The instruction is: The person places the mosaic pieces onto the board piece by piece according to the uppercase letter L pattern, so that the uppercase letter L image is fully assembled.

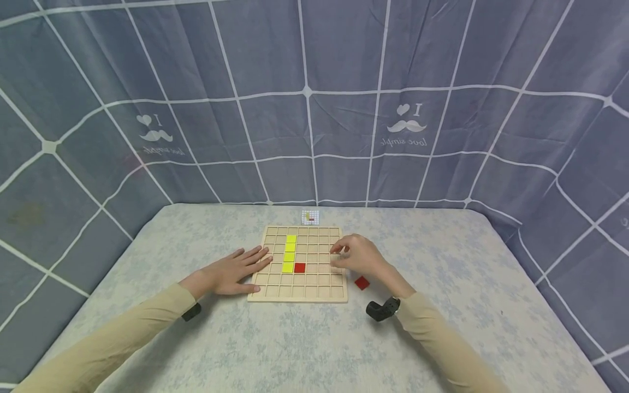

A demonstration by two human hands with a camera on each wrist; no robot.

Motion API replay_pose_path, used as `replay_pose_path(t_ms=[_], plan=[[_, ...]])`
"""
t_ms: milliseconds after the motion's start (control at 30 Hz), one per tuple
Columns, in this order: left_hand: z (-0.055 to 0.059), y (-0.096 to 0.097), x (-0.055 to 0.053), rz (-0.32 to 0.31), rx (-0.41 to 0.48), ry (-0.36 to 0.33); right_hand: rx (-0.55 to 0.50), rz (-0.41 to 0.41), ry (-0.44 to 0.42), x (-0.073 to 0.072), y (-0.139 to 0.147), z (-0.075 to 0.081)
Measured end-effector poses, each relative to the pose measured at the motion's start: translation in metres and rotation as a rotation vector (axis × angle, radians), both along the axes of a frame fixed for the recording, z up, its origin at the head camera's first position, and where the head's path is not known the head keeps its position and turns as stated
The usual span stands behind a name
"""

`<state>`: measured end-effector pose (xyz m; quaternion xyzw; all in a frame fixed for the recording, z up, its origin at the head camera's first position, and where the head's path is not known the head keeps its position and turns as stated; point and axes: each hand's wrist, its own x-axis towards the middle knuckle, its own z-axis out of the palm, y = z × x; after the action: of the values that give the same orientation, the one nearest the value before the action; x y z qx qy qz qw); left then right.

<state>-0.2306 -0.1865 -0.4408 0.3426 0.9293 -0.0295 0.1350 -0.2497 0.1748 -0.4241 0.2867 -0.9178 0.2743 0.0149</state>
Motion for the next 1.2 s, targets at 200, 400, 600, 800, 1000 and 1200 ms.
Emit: replay_pose_path(t_ms=[200, 400, 600, 800, 1000, 1200], plan=[[0.001, -0.001, 0.001, -0.01, 0.013, 0.001, 0.005, -0.027, -0.02, 0.003, 0.024, 0.0], [0.003, -0.001, 0.002, -0.016, 0.026, 0.001, -0.001, 0.052, -0.083, 0.007, 0.049, -0.006], [0.003, -0.001, 0.002, -0.025, 0.027, 0.009, 0.006, 0.108, -0.124, 0.01, 0.073, -0.015], [0.003, 0.0, 0.003, -0.026, 0.023, 0.014, 0.007, 0.142, -0.117, 0.011, 0.084, -0.022], [0.003, 0.0, 0.003, -0.014, 0.021, 0.002, 0.012, 0.172, -0.102, 0.012, 0.085, -0.028], [0.001, 0.0, 0.002, -0.001, 0.014, 0.006, 0.016, 0.185, -0.085, 0.012, 0.085, -0.032]])
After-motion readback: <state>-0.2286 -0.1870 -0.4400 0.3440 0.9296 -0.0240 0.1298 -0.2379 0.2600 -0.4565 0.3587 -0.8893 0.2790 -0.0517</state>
